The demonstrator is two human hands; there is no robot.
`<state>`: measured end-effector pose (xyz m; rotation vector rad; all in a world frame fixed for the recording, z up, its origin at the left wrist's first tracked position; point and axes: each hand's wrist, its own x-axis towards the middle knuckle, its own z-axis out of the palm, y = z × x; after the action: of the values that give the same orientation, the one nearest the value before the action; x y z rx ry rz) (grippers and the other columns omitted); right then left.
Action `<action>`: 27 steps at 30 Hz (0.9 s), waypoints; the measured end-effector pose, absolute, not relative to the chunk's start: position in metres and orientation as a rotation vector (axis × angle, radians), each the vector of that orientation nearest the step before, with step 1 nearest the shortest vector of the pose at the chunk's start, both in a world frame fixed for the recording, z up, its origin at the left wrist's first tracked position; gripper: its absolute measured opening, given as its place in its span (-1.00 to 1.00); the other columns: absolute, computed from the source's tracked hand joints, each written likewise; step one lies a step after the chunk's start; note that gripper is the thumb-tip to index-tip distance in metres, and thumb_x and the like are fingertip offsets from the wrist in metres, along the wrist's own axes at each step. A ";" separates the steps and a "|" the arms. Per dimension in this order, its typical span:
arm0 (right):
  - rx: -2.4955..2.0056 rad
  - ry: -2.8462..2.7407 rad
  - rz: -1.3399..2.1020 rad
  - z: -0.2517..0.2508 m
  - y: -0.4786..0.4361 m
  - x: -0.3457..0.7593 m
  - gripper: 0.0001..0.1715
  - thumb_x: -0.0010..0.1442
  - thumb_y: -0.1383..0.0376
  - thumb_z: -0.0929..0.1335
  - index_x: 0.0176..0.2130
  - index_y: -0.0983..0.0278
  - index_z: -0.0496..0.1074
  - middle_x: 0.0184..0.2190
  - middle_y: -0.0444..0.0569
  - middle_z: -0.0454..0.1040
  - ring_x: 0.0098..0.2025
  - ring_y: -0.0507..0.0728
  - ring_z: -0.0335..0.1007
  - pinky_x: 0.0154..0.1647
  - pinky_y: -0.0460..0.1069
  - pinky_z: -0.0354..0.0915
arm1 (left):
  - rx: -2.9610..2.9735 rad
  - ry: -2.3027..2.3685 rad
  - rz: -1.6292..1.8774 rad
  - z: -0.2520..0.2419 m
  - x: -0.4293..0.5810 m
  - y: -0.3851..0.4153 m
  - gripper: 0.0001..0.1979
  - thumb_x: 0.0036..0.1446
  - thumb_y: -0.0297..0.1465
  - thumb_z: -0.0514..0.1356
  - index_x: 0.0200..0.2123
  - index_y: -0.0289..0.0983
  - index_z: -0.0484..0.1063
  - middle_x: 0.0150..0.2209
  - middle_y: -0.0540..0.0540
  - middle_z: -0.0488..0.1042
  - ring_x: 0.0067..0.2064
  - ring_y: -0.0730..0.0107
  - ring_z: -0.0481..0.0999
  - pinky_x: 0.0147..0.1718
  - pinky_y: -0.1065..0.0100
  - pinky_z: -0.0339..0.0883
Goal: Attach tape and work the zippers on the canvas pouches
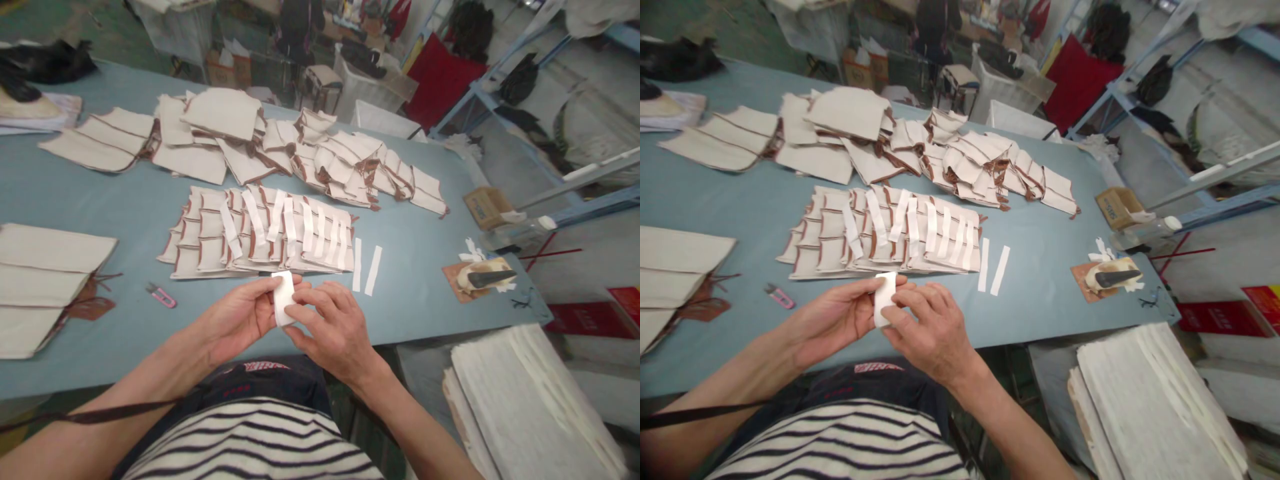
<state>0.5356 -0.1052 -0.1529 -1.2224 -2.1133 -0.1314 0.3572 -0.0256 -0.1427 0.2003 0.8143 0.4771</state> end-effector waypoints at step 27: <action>-1.413 -1.619 0.543 -0.166 -0.130 0.493 -0.83 0.41 0.39 0.40 -0.25 0.17 0.54 -0.23 -0.05 0.73 -0.10 0.18 0.67 -0.01 0.10 0.47 | 0.813 0.791 0.471 -0.157 0.311 -0.052 -0.52 -0.01 -0.22 0.63 -0.05 -0.27 0.70 -0.06 -0.14 0.74 0.00 0.16 0.64 -0.03 0.39 0.52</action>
<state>0.4927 -0.1296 -0.1657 -1.4131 -1.6187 0.5428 0.3110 -0.0523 -0.1575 0.8129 0.7913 0.4705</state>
